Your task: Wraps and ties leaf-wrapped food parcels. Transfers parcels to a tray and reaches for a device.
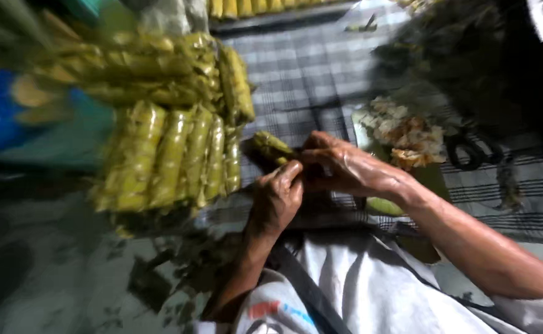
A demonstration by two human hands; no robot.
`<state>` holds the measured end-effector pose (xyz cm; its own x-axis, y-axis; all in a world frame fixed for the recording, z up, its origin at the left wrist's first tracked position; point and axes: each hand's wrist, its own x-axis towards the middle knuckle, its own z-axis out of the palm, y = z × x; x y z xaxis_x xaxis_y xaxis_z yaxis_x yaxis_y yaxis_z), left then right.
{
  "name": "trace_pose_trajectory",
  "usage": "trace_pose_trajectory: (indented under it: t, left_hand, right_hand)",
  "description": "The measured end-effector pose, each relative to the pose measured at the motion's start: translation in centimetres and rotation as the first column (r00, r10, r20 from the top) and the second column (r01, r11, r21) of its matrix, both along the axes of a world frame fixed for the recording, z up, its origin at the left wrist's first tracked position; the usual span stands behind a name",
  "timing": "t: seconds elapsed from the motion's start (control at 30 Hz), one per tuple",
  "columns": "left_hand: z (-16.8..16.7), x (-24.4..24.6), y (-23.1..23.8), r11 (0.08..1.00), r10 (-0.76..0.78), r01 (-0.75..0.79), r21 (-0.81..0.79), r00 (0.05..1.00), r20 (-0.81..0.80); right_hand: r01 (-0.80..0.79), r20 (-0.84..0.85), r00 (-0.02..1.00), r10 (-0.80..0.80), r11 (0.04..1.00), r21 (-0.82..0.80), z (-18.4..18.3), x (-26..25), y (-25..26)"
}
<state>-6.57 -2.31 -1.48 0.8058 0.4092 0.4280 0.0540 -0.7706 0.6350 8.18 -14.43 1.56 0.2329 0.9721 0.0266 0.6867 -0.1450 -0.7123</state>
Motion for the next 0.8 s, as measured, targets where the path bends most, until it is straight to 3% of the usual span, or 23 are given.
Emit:
trace_pose_trajectory:
  t: [0.1, 0.23, 0.4, 0.53, 0.67, 0.8]
  left_hand:
    - [0.3, -0.3, -0.2, 0.998, 0.021, -0.023, -0.062, 0.999, -0.039]
    - [0.7, -0.5, -0.1, 0.982, -0.008, -0.011, -0.187, 0.995, -0.103]
    - [0.6, -0.8, -0.5, 0.998, 0.013, -0.02, -0.057, 0.993, -0.117]
    - [-0.3, -1.3, -1.0, 0.999, 0.025, -0.03, -0.027, 0.983, -0.18]
    - [-0.3, -1.7, -0.5, 0.985, 0.028, -0.066, -0.162, 0.974, -0.224]
    - [0.5, -0.6, -0.3, 0.992, 0.02, -0.035, -0.121, 0.992, -0.123]
  right_hand:
    - [-0.026, 0.109, 0.993, 0.035, 0.996, -0.083, 1.7, 0.0, 0.3]
    - [-0.033, 0.137, 0.99, 0.039, 0.998, -0.044, 2.3, 0.0, 0.1]
    - [0.022, 0.24, 0.97, -0.041, 0.997, 0.08, 0.9, 0.3, -0.3]
    - [0.067, 0.302, 0.949, -0.086, 0.995, 0.071, 0.0, 1.2, -0.9]
    - [0.135, 0.27, 0.954, -0.131, 0.991, 0.003, 0.6, 2.7, -2.3]
    - [0.152, 0.204, 0.968, -0.146, 0.988, -0.015, 0.4, 2.4, -2.7]
